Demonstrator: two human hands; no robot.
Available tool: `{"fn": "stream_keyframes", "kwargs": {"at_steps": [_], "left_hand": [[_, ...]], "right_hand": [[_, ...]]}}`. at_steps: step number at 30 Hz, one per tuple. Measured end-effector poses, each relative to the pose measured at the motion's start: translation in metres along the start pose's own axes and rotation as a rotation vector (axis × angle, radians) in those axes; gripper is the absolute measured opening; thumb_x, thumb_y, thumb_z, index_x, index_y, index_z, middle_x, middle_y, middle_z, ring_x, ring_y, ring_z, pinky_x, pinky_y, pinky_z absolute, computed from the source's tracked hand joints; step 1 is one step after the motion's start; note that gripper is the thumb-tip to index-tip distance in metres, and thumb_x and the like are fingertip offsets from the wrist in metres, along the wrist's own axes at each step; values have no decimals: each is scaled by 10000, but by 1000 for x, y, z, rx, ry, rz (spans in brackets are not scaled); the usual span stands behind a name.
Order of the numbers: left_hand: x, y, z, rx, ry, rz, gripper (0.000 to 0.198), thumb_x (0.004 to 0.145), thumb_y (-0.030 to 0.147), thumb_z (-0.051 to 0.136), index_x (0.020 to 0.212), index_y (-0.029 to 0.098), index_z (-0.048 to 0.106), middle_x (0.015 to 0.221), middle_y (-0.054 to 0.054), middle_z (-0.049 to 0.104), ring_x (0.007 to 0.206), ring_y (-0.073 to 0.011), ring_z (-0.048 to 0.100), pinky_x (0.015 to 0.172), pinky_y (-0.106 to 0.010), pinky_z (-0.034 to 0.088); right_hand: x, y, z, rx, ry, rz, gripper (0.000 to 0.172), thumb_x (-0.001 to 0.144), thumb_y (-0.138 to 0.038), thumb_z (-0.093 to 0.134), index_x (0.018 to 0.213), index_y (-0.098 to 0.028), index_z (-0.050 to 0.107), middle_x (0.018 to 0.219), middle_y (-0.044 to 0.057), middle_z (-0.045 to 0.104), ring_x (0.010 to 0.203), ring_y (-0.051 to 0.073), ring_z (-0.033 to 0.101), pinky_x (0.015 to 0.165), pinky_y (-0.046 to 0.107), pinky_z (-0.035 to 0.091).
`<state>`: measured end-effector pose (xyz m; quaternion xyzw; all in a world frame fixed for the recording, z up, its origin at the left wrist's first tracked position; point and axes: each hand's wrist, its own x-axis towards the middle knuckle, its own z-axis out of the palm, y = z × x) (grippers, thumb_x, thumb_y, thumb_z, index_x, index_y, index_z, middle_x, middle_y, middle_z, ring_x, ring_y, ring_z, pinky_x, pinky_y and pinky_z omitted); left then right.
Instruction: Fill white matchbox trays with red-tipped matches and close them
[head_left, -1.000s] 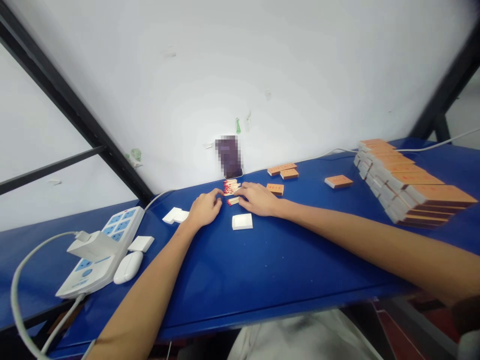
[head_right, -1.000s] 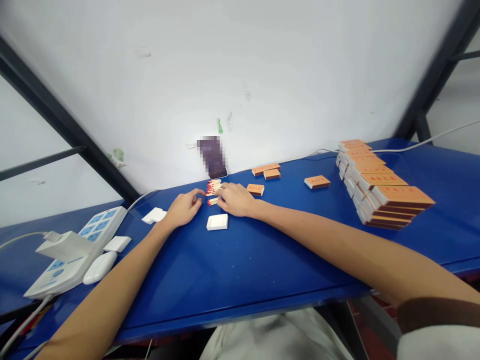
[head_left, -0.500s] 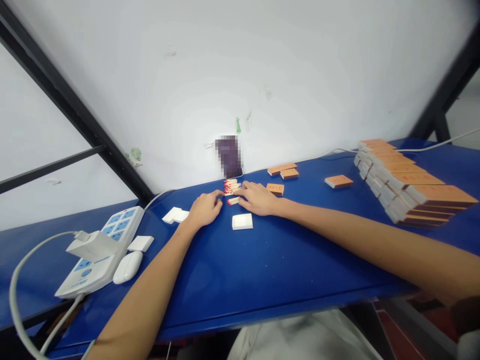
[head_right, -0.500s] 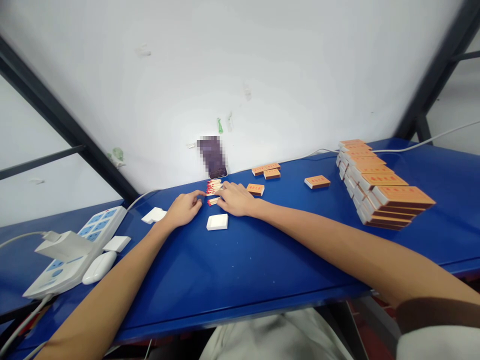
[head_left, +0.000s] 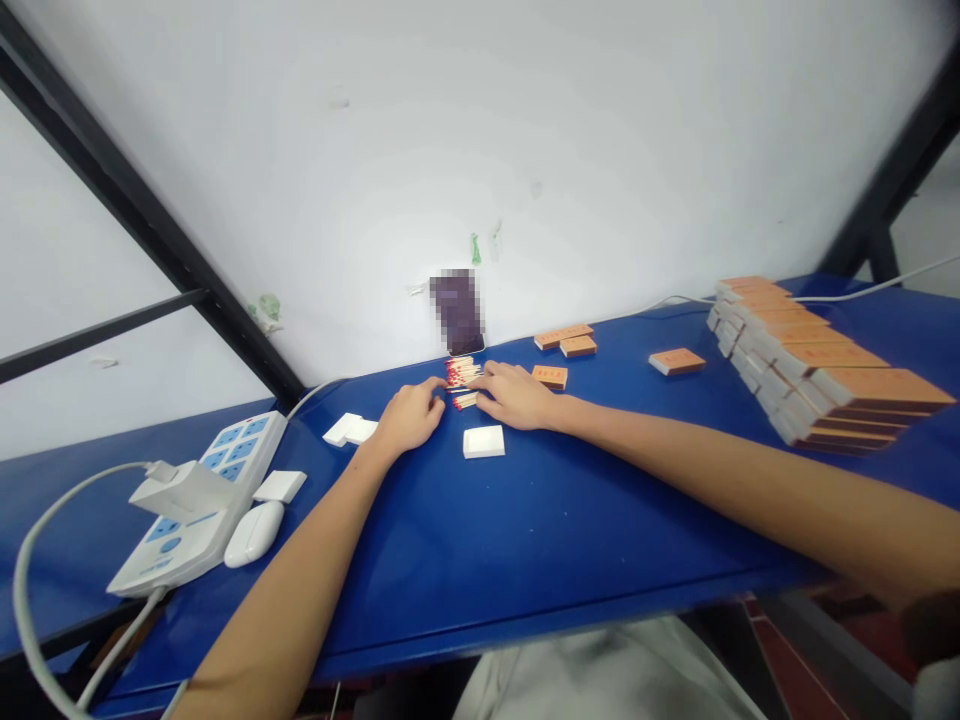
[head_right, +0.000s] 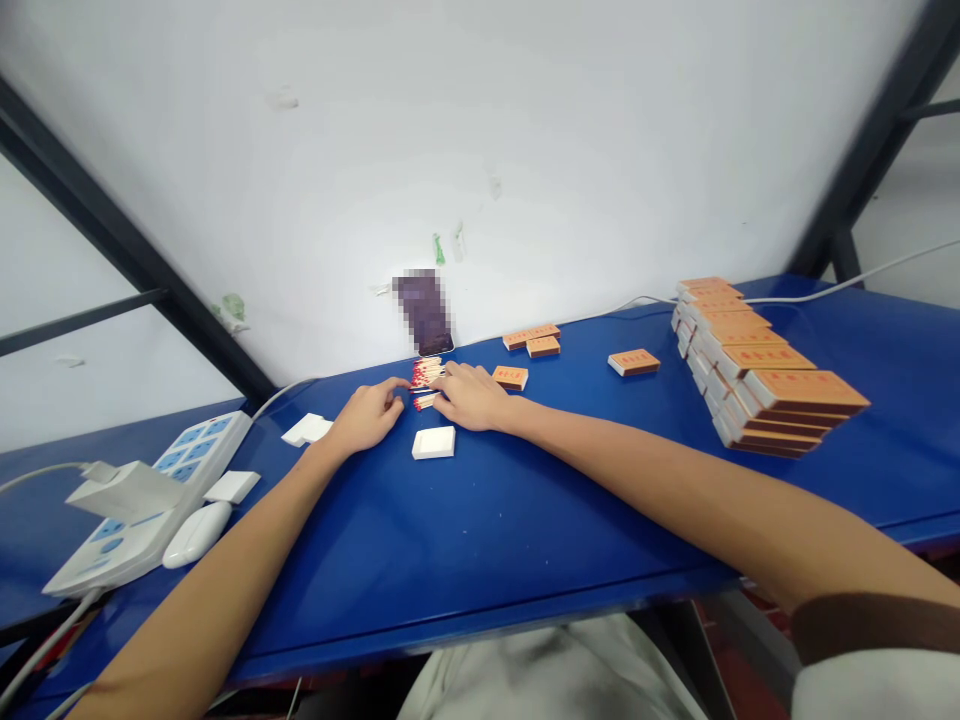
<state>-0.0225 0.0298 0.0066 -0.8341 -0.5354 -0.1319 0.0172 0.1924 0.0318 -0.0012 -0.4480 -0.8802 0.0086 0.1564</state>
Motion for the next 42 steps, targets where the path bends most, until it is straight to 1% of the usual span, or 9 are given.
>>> {"fn": "stream_keyframes", "kwargs": {"at_steps": [5,12,16,21,27,31,37,40,42], "left_hand": [[2,-2,1,2,-15,11,437,885,203,395,1264,158,607,772,-44,707,773,-206,667,787,-295,483],[1,-1,0,20,-23,21,452,891,204,387,1290,158,596,786,-58,713,794,-225,675,791,-312,487],[0,2,-1,49,-31,22,452,894,205,383,1296,153,585,792,-69,713,792,-239,675,775,-325,490],[-1,3,-2,66,-32,28,436,898,211,387,1285,165,584,812,-70,717,796,-239,674,764,-323,492],[-2,4,-3,49,-40,20,416,898,221,382,1251,187,600,821,-59,713,764,-227,665,725,-311,480],[-3,9,-5,61,-45,15,383,904,247,385,1207,213,616,853,-55,715,773,-224,664,709,-303,476],[-5,19,-6,107,-38,10,322,914,275,385,1107,232,639,905,-54,725,814,-237,673,707,-309,478],[-5,22,-7,132,-34,2,319,937,345,380,1080,236,644,905,-59,724,825,-249,675,702,-316,480],[-6,23,-7,140,-36,-9,345,949,418,376,1072,242,646,896,-58,722,822,-252,675,699,-319,480]], "right_hand": [[0,0,1,-2,4,4,381,982,-335,375,1258,-236,620,1122,112,566,1006,244,553,837,350,369],[-1,-1,0,7,41,10,366,976,-322,384,1231,-226,629,1115,105,584,984,236,565,823,342,371],[-2,-1,-2,22,34,-10,379,973,-313,388,1268,-244,617,1103,99,594,962,228,573,799,333,372],[-3,-1,-4,45,40,-32,365,977,-308,383,1207,-238,658,1093,100,605,974,227,570,806,330,374],[-3,0,-3,68,41,-41,336,976,-309,414,1185,-221,662,1106,93,613,962,211,580,797,310,377],[-2,0,-1,84,52,-51,337,979,-338,424,1181,-220,666,1101,92,620,963,209,581,800,307,378],[-1,1,0,66,72,-66,312,965,-306,447,1163,-225,673,1049,85,627,948,208,585,782,302,374],[-1,1,1,63,89,-66,340,964,-306,452,1240,-226,635,1058,85,626,960,209,584,783,301,374],[-1,1,0,59,78,-65,349,973,-319,446,1253,-223,630,1070,90,622,973,209,583,789,300,373]]}}
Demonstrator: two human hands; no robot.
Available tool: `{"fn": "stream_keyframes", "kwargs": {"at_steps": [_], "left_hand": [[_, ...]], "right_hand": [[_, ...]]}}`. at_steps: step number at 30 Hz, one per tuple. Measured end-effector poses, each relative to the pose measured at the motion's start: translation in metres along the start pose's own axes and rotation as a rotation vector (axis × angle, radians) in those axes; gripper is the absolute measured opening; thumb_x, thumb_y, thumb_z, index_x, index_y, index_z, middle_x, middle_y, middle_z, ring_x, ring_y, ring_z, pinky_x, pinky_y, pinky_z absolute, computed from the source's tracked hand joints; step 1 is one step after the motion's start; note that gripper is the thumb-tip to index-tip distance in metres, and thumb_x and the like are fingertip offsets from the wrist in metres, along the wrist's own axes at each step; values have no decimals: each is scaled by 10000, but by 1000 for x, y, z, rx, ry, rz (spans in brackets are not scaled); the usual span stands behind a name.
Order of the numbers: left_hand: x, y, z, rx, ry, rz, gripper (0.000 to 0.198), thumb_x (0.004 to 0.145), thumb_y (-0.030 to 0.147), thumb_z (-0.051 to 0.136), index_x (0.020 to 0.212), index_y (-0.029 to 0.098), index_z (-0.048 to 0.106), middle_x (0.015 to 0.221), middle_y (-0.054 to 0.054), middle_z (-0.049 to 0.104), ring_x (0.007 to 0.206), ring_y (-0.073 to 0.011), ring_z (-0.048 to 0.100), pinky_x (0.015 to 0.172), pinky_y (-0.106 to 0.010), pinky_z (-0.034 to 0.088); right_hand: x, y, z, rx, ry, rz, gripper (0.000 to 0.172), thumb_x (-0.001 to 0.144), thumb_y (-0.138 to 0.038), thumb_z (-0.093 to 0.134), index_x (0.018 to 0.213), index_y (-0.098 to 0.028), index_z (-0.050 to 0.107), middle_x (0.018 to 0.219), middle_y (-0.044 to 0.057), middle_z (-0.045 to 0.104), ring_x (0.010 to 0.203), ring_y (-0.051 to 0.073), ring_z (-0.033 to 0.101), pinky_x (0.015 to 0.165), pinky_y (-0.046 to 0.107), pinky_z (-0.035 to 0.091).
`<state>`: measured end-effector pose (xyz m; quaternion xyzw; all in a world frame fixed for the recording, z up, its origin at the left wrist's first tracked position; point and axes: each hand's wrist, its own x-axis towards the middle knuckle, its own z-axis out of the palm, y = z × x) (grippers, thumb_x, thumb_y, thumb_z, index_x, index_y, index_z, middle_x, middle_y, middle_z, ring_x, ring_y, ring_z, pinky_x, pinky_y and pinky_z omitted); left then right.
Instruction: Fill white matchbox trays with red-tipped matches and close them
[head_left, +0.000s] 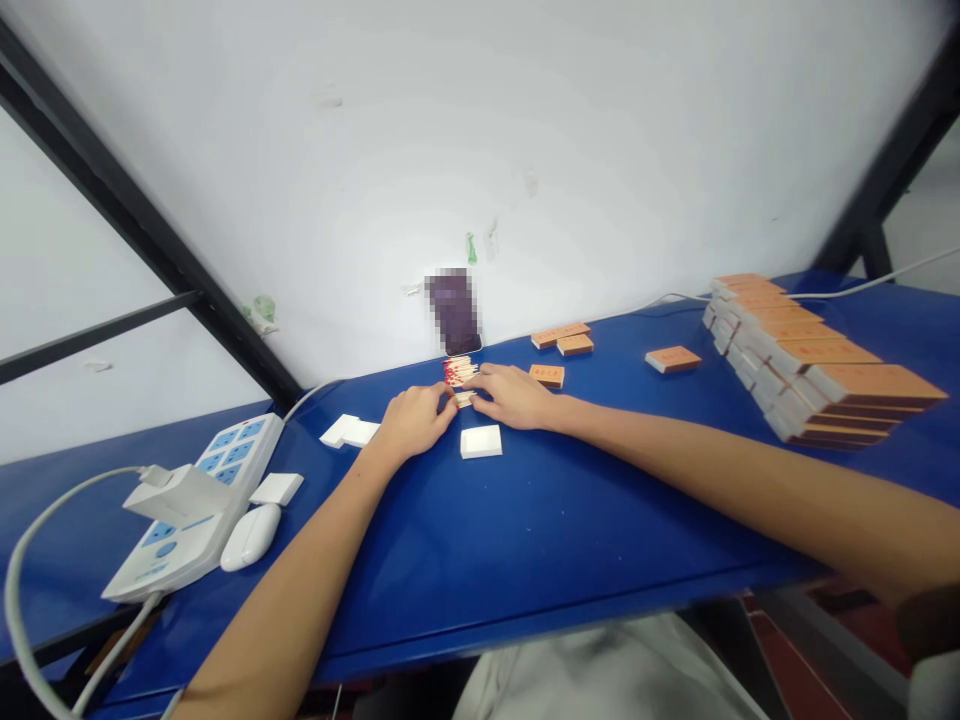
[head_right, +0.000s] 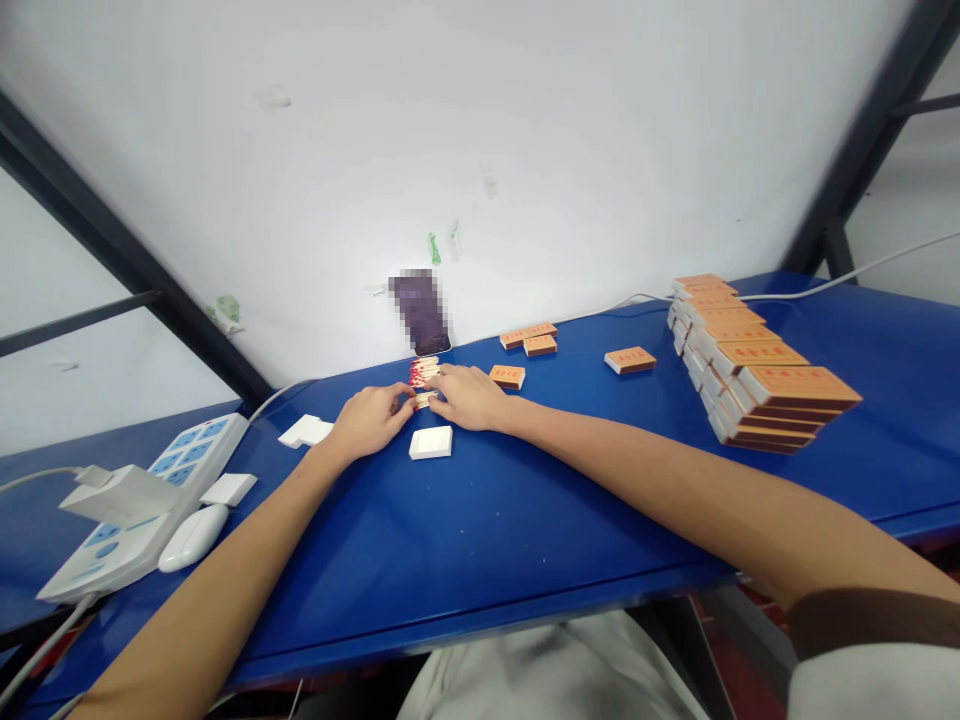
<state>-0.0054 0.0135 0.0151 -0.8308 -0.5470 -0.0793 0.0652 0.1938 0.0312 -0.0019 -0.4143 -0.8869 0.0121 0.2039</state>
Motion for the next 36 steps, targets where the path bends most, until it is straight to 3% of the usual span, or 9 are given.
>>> {"fn": "stream_keyframes", "kwargs": {"at_steps": [4,8,25,36], "left_hand": [[0,0,-1,6,-13,-3,407,944,523,380,1067,243,648,889,-59,717,814,-251,672,690,-311,478],[1,-2,0,12,-18,8,389,946,510,397,1075,234,640,889,-65,714,799,-241,668,679,-298,467],[4,-7,7,-42,-19,114,323,989,435,364,1050,216,594,849,-77,697,776,-245,651,663,-301,428],[3,-2,5,-23,-63,125,326,1009,417,302,1038,199,543,892,-94,703,795,-259,673,667,-320,445]], "right_hand": [[1,1,-1,-20,-49,-17,373,996,-405,402,1175,-228,678,1063,96,615,964,216,584,786,304,373],[2,2,-2,-37,-83,-39,421,1006,-449,363,1144,-230,695,1053,101,610,922,208,586,761,294,375],[4,3,-1,19,-75,10,283,967,-319,465,1050,-224,719,1028,75,703,960,215,625,731,280,379],[2,-1,-4,-3,-94,49,268,979,-338,439,1049,-219,669,1010,73,717,923,219,650,700,273,375]]}}
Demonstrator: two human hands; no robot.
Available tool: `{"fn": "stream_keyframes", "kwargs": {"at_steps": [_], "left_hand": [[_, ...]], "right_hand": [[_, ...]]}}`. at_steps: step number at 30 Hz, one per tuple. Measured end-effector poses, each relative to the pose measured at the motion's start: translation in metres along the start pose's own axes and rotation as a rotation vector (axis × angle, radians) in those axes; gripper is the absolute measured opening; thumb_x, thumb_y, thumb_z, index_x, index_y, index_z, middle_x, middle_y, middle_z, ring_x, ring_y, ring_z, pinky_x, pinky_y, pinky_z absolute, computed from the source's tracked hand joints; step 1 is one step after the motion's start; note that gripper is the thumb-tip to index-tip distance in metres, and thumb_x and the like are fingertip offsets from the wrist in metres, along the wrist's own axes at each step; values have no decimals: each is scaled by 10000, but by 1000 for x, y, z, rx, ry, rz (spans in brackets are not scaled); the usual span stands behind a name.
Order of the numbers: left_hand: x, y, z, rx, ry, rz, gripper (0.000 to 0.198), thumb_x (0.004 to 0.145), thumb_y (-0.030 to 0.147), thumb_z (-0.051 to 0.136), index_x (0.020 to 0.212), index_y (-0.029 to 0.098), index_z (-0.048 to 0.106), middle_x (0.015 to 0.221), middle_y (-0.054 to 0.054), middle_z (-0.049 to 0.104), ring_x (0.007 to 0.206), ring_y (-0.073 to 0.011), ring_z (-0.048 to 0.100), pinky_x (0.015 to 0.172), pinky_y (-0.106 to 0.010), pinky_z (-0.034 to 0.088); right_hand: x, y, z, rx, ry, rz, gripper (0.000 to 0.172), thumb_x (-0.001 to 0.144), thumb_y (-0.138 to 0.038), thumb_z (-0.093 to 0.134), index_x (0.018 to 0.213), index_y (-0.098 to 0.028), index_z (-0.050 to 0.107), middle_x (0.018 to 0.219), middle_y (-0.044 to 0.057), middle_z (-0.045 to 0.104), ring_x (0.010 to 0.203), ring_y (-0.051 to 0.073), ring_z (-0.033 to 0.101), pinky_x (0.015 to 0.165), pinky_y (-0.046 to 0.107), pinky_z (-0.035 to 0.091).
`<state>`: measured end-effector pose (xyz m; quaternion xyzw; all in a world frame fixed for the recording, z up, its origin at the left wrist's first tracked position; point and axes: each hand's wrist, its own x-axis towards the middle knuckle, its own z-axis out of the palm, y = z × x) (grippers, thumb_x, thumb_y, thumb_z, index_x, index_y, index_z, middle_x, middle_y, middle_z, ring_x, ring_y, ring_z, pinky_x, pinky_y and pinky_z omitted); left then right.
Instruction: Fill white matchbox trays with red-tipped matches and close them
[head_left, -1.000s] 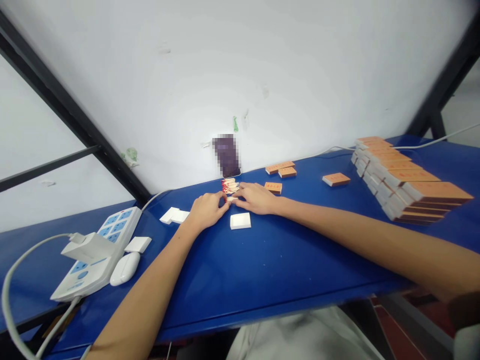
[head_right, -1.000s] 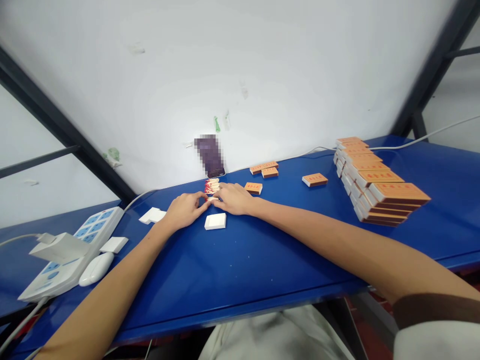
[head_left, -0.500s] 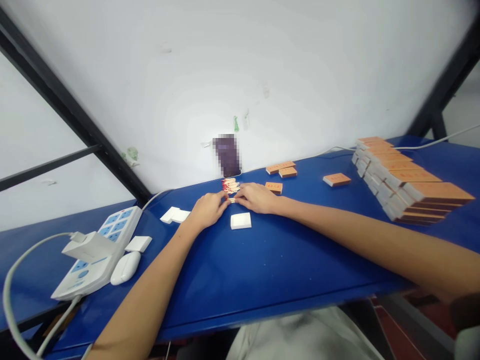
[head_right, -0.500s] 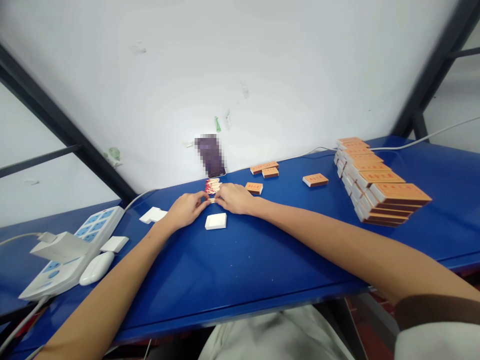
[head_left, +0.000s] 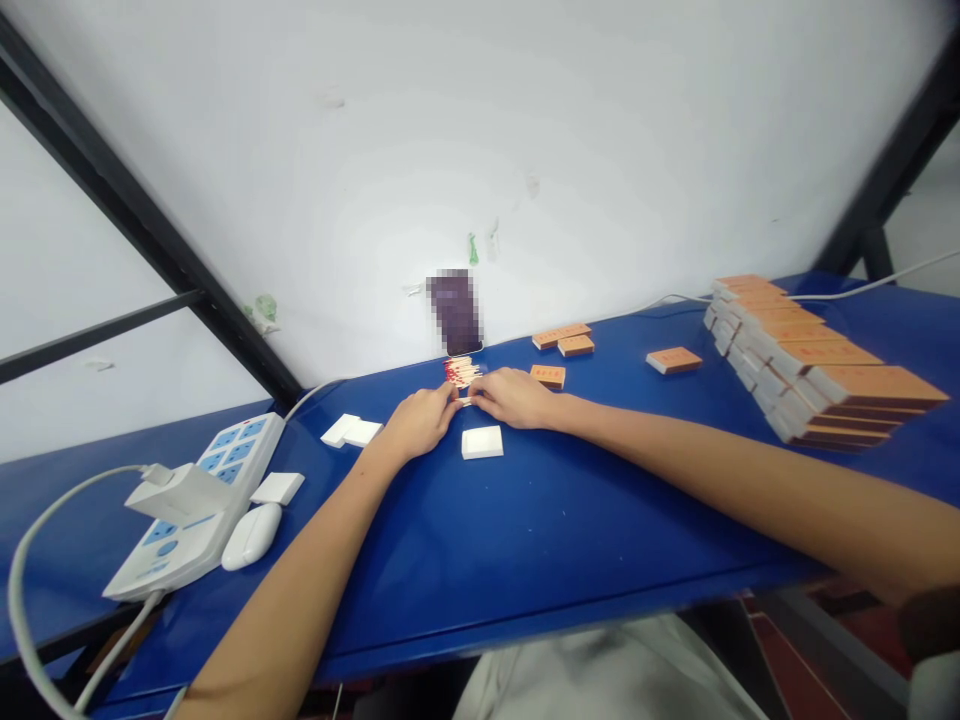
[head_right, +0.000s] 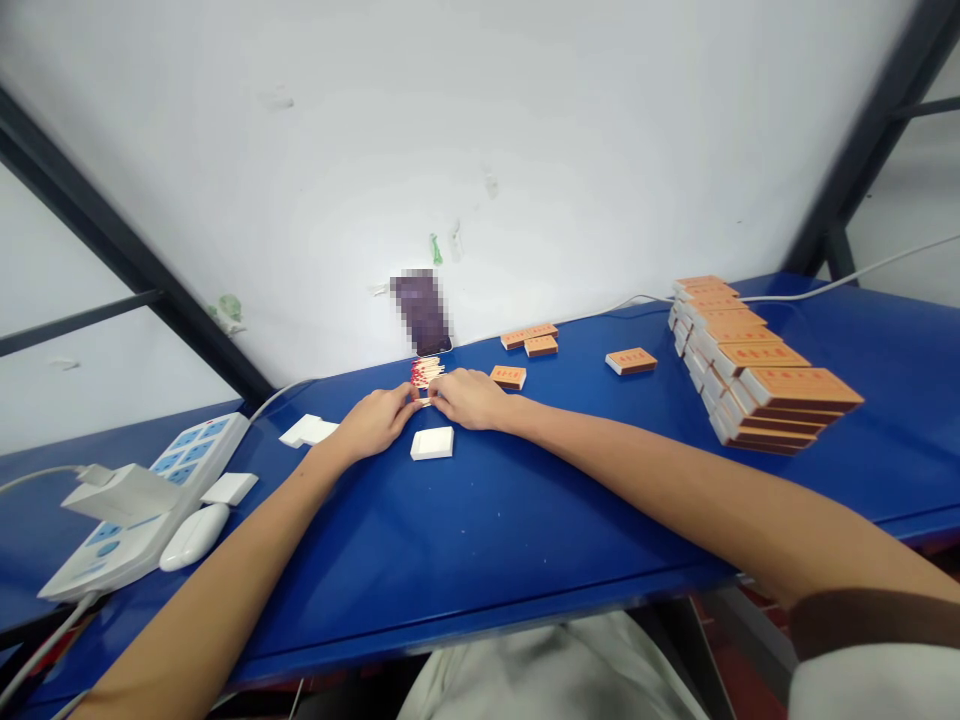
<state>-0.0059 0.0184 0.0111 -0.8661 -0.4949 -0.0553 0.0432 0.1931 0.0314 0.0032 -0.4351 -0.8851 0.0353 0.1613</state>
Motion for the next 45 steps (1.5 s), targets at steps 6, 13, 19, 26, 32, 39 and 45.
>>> {"fn": "stream_keyframes", "kwargs": {"at_steps": [6,13,19,26,32,39,45], "left_hand": [[0,0,0,6,-42,-25,342,1009,433,293,1058,195,534,920,-103,705,829,-262,679,703,-331,462],[-1,0,-1,-5,-59,-28,360,1007,444,279,1082,200,532,916,-104,704,830,-272,676,718,-346,468],[-3,1,-1,18,-62,-33,361,1009,445,261,1086,197,512,909,-107,701,826,-284,678,699,-349,469],[-5,3,-3,5,-57,-34,387,1002,477,265,1092,198,517,908,-103,696,818,-273,674,696,-342,464],[-4,1,-1,-47,-50,-28,425,995,522,265,1084,206,534,923,-93,696,821,-257,670,712,-333,463],[-4,2,0,-19,-68,-29,391,1005,490,240,1064,206,503,918,-97,693,823,-273,674,704,-347,466],[-4,4,-3,-13,-85,-38,357,1007,460,253,1093,204,486,921,-102,698,828,-274,679,705,-348,473]], "right_hand": [[0,-1,1,-24,-26,2,263,981,-343,442,1095,-217,643,1034,80,709,917,210,647,699,265,369],[0,1,1,2,-15,-25,284,972,-360,453,1107,-230,666,1008,69,717,925,216,643,684,267,358],[1,1,0,18,-17,-40,277,981,-372,459,1063,-215,672,968,69,717,897,206,644,678,266,348],[1,1,1,11,-9,-54,254,985,-341,456,1057,-213,664,944,70,713,882,202,640,674,263,337],[1,1,1,13,-16,-62,251,984,-330,457,1060,-194,654,904,72,712,859,196,641,661,257,330],[0,-1,0,-87,-40,-124,309,998,-344,405,1089,-180,651,908,93,714,828,212,652,653,273,342],[0,-6,-2,-148,-67,-123,366,1014,-378,360,1034,-171,661,945,114,716,840,231,663,665,287,378]]}}
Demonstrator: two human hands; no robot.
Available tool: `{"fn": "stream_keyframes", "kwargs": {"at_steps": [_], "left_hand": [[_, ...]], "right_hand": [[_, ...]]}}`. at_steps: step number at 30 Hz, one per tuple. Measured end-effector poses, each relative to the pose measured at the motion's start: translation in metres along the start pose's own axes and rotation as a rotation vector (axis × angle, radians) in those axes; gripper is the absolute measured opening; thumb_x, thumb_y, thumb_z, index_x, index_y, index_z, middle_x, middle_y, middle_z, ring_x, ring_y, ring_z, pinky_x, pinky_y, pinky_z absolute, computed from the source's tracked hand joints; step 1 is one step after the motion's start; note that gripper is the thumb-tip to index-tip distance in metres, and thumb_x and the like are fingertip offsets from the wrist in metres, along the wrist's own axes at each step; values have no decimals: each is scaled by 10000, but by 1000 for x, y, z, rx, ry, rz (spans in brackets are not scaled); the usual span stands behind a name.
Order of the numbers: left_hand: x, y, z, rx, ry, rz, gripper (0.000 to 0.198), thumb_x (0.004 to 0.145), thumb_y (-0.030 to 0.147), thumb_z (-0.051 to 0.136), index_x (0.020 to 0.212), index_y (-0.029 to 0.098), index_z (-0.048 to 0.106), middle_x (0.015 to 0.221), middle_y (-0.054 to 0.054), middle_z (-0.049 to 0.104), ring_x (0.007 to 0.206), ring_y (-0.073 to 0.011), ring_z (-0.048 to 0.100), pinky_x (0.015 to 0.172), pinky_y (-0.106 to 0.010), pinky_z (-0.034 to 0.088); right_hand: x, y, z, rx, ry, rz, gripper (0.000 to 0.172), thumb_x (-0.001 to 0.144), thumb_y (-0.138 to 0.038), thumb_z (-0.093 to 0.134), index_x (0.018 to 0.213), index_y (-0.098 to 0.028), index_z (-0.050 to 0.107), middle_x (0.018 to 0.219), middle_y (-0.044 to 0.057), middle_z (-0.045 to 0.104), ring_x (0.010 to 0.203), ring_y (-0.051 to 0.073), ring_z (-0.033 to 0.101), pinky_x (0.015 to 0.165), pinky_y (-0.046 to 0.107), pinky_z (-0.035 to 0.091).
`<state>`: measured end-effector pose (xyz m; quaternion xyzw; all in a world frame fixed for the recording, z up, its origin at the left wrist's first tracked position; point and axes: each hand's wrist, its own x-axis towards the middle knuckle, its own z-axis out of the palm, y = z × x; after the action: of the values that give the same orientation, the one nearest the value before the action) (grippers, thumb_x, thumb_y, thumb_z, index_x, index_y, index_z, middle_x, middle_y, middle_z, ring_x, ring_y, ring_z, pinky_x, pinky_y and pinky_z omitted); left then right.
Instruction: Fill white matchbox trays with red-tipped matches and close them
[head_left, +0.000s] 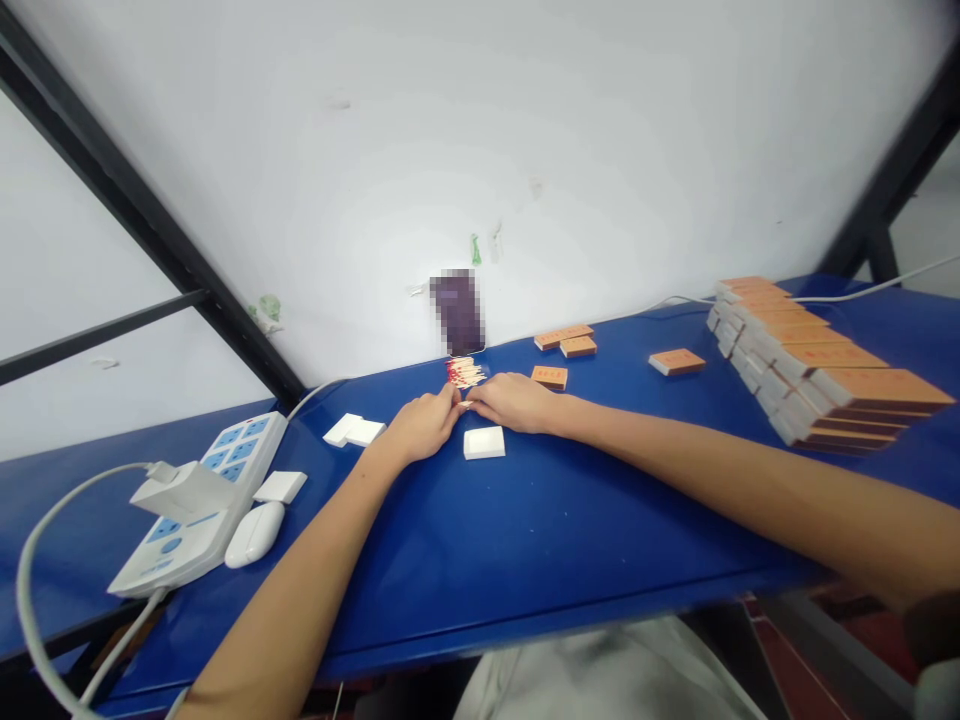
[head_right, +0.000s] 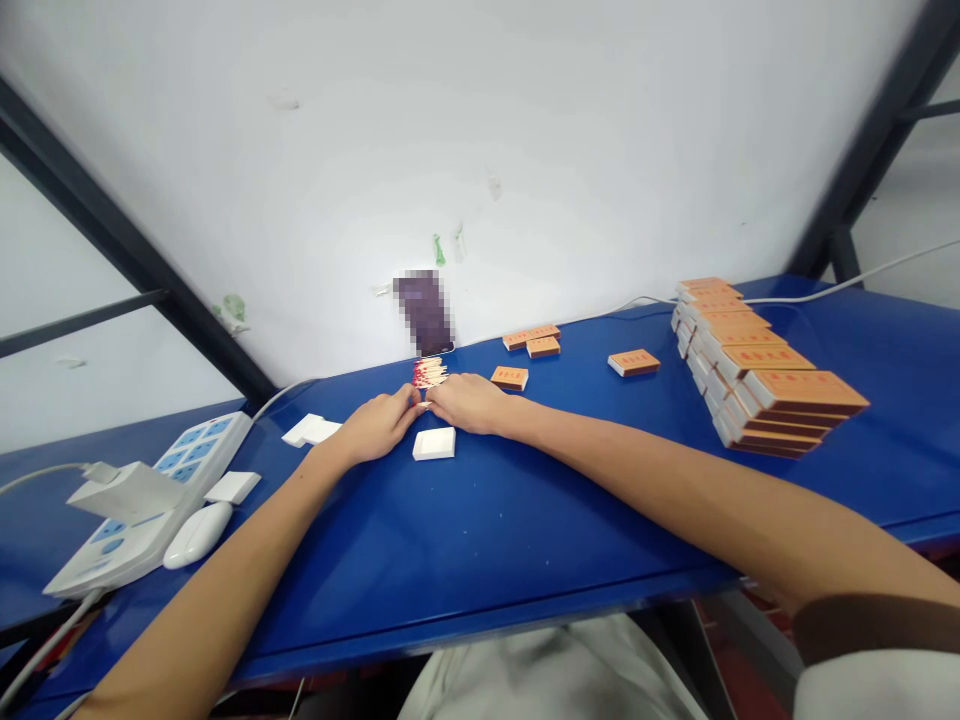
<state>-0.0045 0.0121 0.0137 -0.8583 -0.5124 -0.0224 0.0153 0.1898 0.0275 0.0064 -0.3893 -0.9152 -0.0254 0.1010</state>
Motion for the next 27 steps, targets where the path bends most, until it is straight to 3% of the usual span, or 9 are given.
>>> {"fn": "stream_keyframes", "kwargs": {"at_steps": [19,27], "left_hand": [[-1,8,-4,100,-50,-12,413,1017,417,187,1123,153,487,986,-173,694,850,-313,687,712,-385,483],[-2,8,-5,111,-35,-10,422,1019,439,183,1123,165,486,984,-155,696,857,-303,688,719,-376,484]], "right_hand": [[0,0,2,-19,-8,41,325,1011,-379,359,1181,-189,560,1042,133,702,906,256,661,717,304,416],[1,3,7,-9,18,22,325,1009,-357,354,1220,-181,528,1036,126,708,889,261,666,656,295,385]]}}
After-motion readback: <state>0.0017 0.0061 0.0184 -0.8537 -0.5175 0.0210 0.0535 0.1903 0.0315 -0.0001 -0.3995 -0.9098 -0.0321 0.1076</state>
